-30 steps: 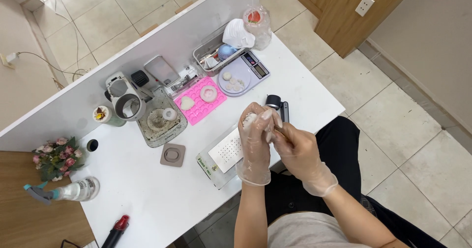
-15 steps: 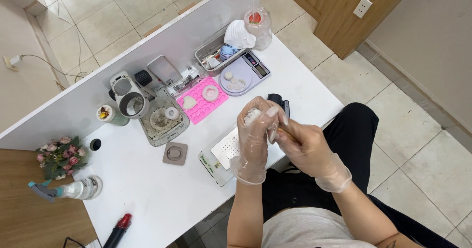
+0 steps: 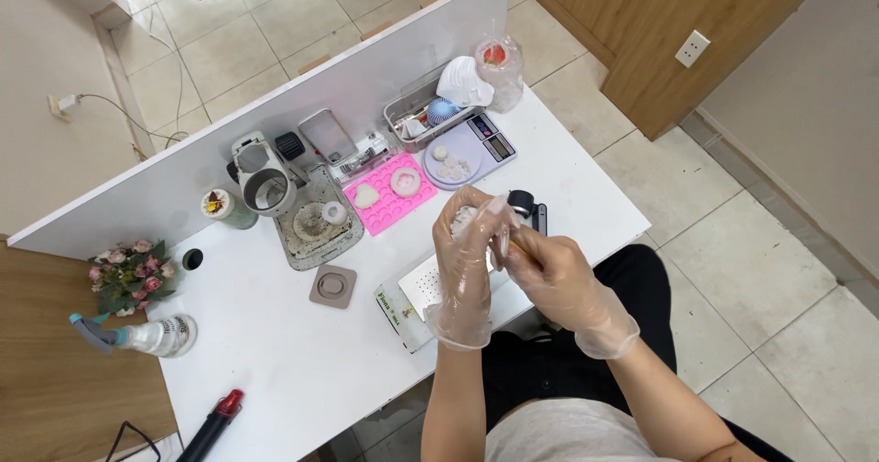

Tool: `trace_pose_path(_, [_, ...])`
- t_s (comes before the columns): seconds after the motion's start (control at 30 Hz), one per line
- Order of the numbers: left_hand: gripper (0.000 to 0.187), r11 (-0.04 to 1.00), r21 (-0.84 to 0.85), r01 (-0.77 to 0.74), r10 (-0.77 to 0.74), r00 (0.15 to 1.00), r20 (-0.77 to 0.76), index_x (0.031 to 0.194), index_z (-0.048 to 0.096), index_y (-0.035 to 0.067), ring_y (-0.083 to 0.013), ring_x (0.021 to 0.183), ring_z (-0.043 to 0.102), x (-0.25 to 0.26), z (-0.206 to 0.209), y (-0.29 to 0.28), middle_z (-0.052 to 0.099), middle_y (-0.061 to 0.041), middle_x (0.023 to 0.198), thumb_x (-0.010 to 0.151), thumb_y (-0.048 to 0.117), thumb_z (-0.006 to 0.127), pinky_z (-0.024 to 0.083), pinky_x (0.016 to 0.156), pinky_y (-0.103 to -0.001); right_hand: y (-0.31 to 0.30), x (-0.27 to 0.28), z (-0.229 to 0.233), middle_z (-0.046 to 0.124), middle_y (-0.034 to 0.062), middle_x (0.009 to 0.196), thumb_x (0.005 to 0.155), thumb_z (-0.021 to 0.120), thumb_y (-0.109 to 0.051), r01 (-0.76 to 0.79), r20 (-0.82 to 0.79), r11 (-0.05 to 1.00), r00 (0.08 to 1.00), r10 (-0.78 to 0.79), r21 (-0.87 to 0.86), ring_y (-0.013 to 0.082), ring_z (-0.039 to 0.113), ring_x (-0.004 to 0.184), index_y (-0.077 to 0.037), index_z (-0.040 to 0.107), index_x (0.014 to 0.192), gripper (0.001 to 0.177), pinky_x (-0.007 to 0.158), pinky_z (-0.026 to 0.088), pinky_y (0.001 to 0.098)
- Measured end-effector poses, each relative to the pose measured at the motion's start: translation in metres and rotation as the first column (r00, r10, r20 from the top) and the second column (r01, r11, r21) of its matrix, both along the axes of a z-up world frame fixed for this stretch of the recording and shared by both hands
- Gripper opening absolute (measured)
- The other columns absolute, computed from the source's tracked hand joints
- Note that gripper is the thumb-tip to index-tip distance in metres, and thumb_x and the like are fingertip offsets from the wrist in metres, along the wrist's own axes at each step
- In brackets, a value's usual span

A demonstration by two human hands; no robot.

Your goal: The recorder is preparing wicks for candles by inserting them into small wax components using a needle-like tool.

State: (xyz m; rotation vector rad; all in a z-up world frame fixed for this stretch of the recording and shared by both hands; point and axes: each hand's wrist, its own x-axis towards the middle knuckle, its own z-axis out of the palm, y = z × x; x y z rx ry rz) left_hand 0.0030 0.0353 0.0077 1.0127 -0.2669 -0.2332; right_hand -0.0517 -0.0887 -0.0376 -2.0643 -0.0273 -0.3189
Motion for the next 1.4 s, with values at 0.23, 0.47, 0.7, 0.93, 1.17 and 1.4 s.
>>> trace_pose_path(0.23, [0.026, 0.984, 0.145, -0.103, 0.112, 0.992, -0.058, 0.079, 0.059, 0.005, -0.0056, 0.052, 0.05, 0.013, -0.01, -0.002, 0.061, -0.004, 0.068, 0.095, 0.023, 0.068, 0.037, 0.041, -0.021, -0.008, 0.01, -0.026, 0.045, 0.0066, 0.058, 0.099, 0.066, -0.012, -0.089, 0.017, 0.996, 0.996, 0.089, 0.001, 0.0125, 0.044, 0.05, 0.001, 0.062, 0.084, 0.02, 0.05, 0.042, 0.0314])
trace_pose_path(0.47, [0.022, 0.999, -0.013, -0.047, 0.046, 0.998, -0.044, 0.081, 0.058, 0.008, -0.0055, 0.058, 0.049, 0.018, -0.011, -0.011, 0.064, -0.005, 0.074, 0.095, 0.021, 0.067, 0.039, 0.051, -0.021, -0.016, 0.024, 0.0, 0.049, 0.0026, 0.056, 0.092, 0.068, -0.009, -0.023, 0.05, 0.998, 0.999, 0.019, 0.065, 0.0108, 0.045, 0.049, -0.002, 0.071, 0.09, 0.008, 0.046, 0.04, 0.0309])
trace_pose_path(0.7, [0.02, 0.977, -0.067, -0.203, 0.193, 0.972, -0.135, 0.078, 0.056, 0.007, -0.0046, 0.052, 0.043, 0.038, -0.028, -0.019, 0.063, -0.007, 0.069, 0.093, 0.016, 0.066, 0.033, 0.046, -0.02, -0.02, 0.052, -0.006, 0.059, 0.0045, 0.059, 0.093, 0.067, -0.011, -0.153, 0.12, 0.987, 0.98, 0.158, -0.049, 0.0121, 0.052, 0.048, -0.001, 0.07, 0.093, 0.011, 0.048, 0.044, 0.0311])
trace_pose_path(0.93, [0.018, 0.928, -0.173, -0.331, 0.278, 0.921, -0.274, 0.076, 0.051, 0.008, -0.0044, 0.047, 0.039, 0.059, -0.049, -0.037, 0.056, -0.004, 0.063, 0.09, 0.011, 0.062, 0.031, 0.039, -0.021, -0.039, 0.074, -0.001, 0.057, 0.0083, 0.056, 0.092, 0.07, -0.015, -0.267, -0.009, 0.957, 0.963, 0.268, -0.113, 0.0153, 0.052, 0.046, -0.001, 0.072, 0.09, 0.015, 0.047, 0.046, 0.0331])
trace_pose_path(1.17, [0.01, 0.908, -0.138, -0.396, 0.336, 0.884, -0.324, 0.082, 0.054, 0.006, -0.0085, 0.05, 0.045, 0.073, -0.056, -0.079, 0.055, -0.005, 0.062, 0.088, 0.01, 0.061, 0.034, 0.042, -0.023, -0.088, 0.106, -0.011, 0.058, 0.0047, 0.057, 0.097, 0.063, -0.018, -0.322, -0.285, 0.941, 0.897, 0.337, 0.099, 0.0125, 0.047, 0.049, -0.001, 0.071, 0.089, 0.02, 0.048, 0.045, 0.0344])
trace_pose_path(1.4, [0.01, 0.874, -0.201, -0.443, 0.387, 0.884, -0.263, 0.091, 0.057, 0.002, -0.0095, 0.062, 0.051, 0.077, -0.072, -0.111, 0.057, -0.005, 0.068, 0.095, 0.008, 0.064, 0.04, 0.056, -0.022, -0.116, 0.119, -0.011, 0.065, 0.0021, 0.062, 0.094, 0.065, -0.015, -0.39, -0.205, 0.916, 0.893, 0.4, 0.092, 0.009, 0.051, 0.056, -0.001, 0.071, 0.093, 0.015, 0.052, 0.048, 0.0297])
